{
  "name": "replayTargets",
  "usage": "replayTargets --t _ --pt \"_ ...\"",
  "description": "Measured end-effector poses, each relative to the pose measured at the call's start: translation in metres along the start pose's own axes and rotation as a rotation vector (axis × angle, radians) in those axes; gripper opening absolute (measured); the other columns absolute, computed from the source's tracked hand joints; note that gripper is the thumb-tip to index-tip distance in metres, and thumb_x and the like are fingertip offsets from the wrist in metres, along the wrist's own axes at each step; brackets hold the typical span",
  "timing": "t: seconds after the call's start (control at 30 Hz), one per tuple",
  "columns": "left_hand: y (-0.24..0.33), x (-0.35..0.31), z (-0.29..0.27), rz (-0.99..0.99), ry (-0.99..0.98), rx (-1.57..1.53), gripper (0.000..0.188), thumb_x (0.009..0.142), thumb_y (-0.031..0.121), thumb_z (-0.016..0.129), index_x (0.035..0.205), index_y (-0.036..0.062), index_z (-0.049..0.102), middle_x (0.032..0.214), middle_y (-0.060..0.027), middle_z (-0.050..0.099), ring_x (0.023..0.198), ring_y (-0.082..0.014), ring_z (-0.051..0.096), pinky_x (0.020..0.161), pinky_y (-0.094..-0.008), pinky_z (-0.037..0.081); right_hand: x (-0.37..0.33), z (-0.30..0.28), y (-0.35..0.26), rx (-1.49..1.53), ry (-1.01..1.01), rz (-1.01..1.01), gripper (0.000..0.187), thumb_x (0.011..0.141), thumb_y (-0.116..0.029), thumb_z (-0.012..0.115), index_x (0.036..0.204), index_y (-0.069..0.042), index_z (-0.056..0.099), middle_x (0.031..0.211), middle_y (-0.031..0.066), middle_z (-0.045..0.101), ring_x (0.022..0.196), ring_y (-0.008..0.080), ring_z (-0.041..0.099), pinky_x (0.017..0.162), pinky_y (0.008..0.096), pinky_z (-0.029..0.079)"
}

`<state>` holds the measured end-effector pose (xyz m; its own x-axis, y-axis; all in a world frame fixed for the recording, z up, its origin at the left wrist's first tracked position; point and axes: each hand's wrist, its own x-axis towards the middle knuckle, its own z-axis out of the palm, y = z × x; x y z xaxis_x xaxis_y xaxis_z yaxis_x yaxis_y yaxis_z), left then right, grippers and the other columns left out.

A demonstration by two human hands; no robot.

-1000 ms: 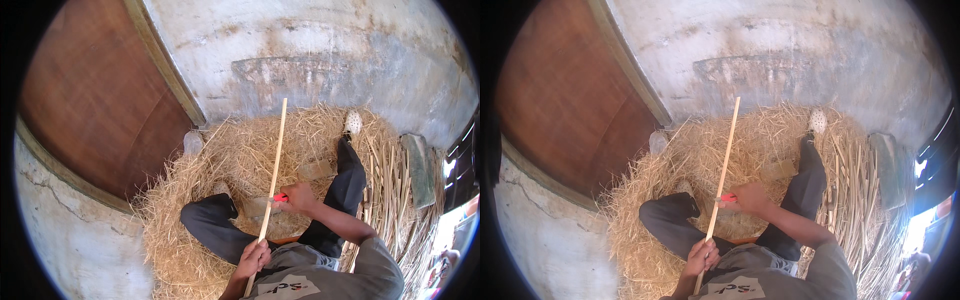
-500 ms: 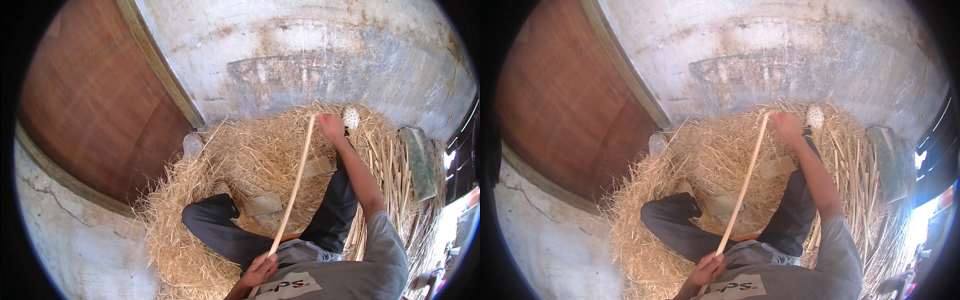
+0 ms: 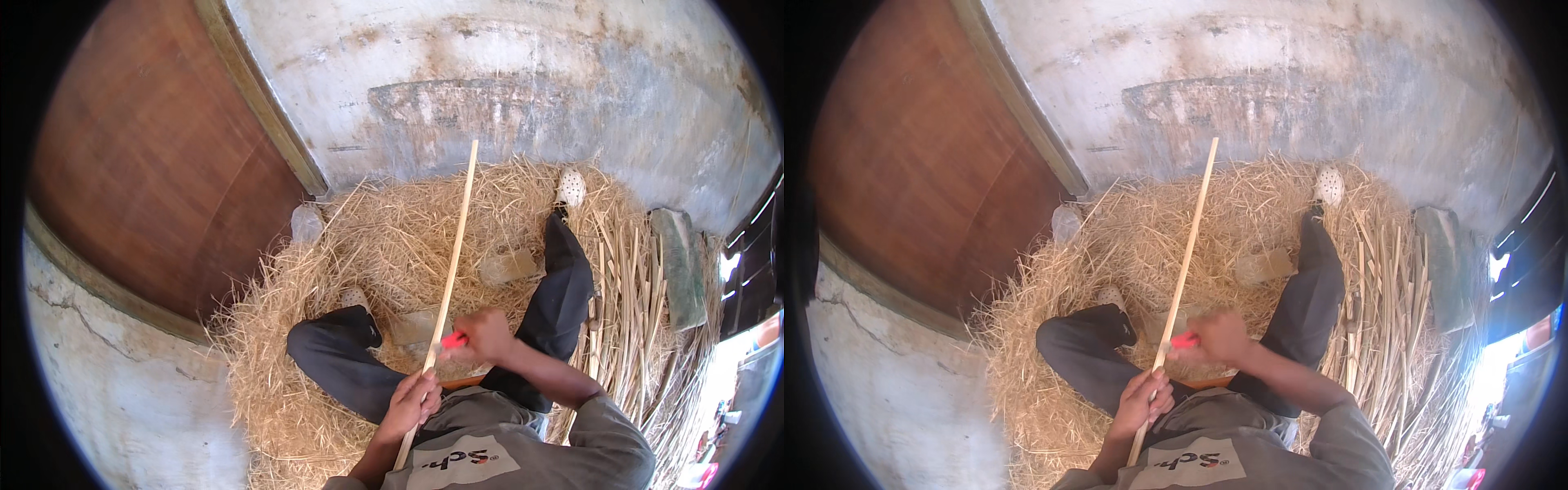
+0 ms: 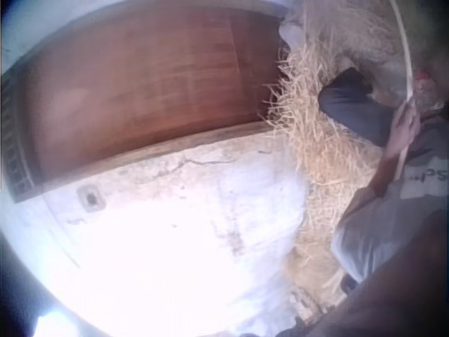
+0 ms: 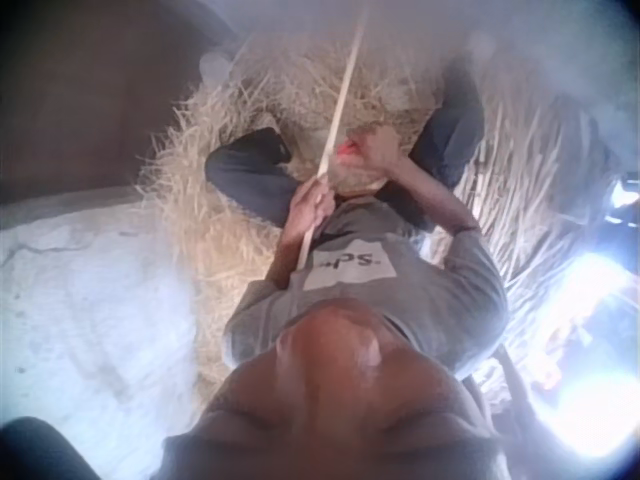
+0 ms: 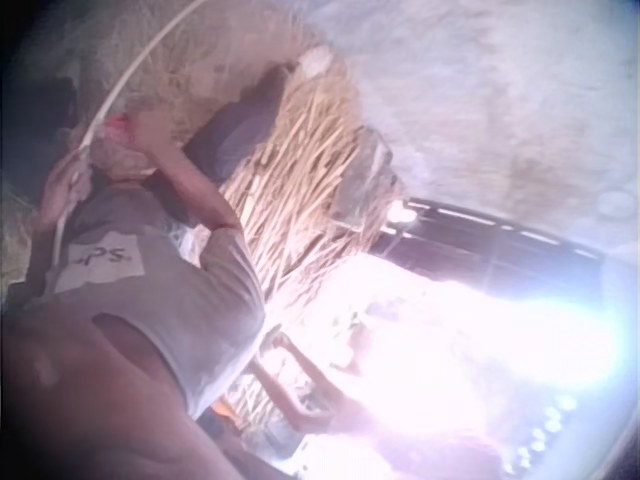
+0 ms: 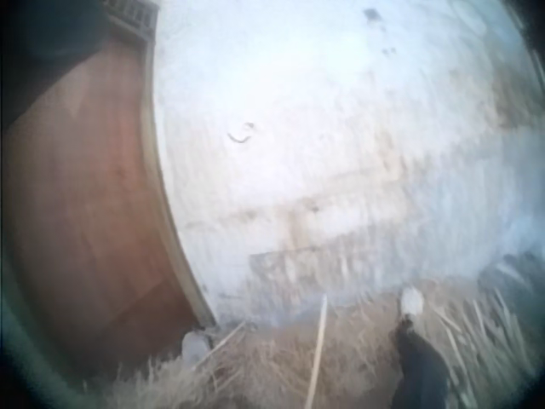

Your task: The person sits cross-legged on a straw-covered floor and uses a red utility knife to shave a long, thin wooden stick. They repeatedly scrape the knife along the stick's length to remove thin strips of wood, holding the stick with their left hand and the knife with their right.

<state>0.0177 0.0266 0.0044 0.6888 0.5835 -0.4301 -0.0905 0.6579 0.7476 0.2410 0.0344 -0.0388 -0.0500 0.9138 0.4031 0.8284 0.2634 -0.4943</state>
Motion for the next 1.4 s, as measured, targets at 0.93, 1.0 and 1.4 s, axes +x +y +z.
replayTargets --t 0.93,1.0,1.4 --pt "-0.005 -0.021 -0.008 0.140 0.134 0.352 0.033 0.103 0.031 0.041 0.080 0.0079 0.045 0.057 0.0046 0.039 0.045 -0.0036 0.035 0.041 -0.0209 0.028 0.024 0.008 0.018 -0.238 -0.038 -0.049 0.069 0.069 -0.076 0.060 0.054 -0.009 0.055 0.046 0.0099 0.051 0.043 0.0291 0.056 0.044 0.0402 0.043" --pt "-0.009 -0.022 -0.008 0.167 0.160 0.387 0.032 0.103 0.030 0.042 0.081 0.0072 0.046 0.057 0.0048 0.038 0.047 -0.0033 0.035 0.042 -0.0211 0.027 0.011 0.006 -0.021 -0.095 -0.045 -0.168 0.071 0.067 -0.078 0.060 0.053 -0.008 0.053 0.047 0.0100 0.051 0.042 0.0289 0.055 0.044 0.0400 0.042" --pt "-0.002 -0.013 -0.007 0.250 0.155 0.426 0.029 0.103 0.027 0.042 0.083 0.0060 0.045 0.058 0.0048 0.036 0.051 -0.0037 0.033 0.046 -0.0222 0.025 0.039 0.007 -0.001 -0.201 0.186 -0.317 0.076 0.060 -0.084 0.060 0.049 -0.010 0.046 0.045 0.0048 0.048 0.039 0.0236 0.053 0.043 0.0347 0.041"
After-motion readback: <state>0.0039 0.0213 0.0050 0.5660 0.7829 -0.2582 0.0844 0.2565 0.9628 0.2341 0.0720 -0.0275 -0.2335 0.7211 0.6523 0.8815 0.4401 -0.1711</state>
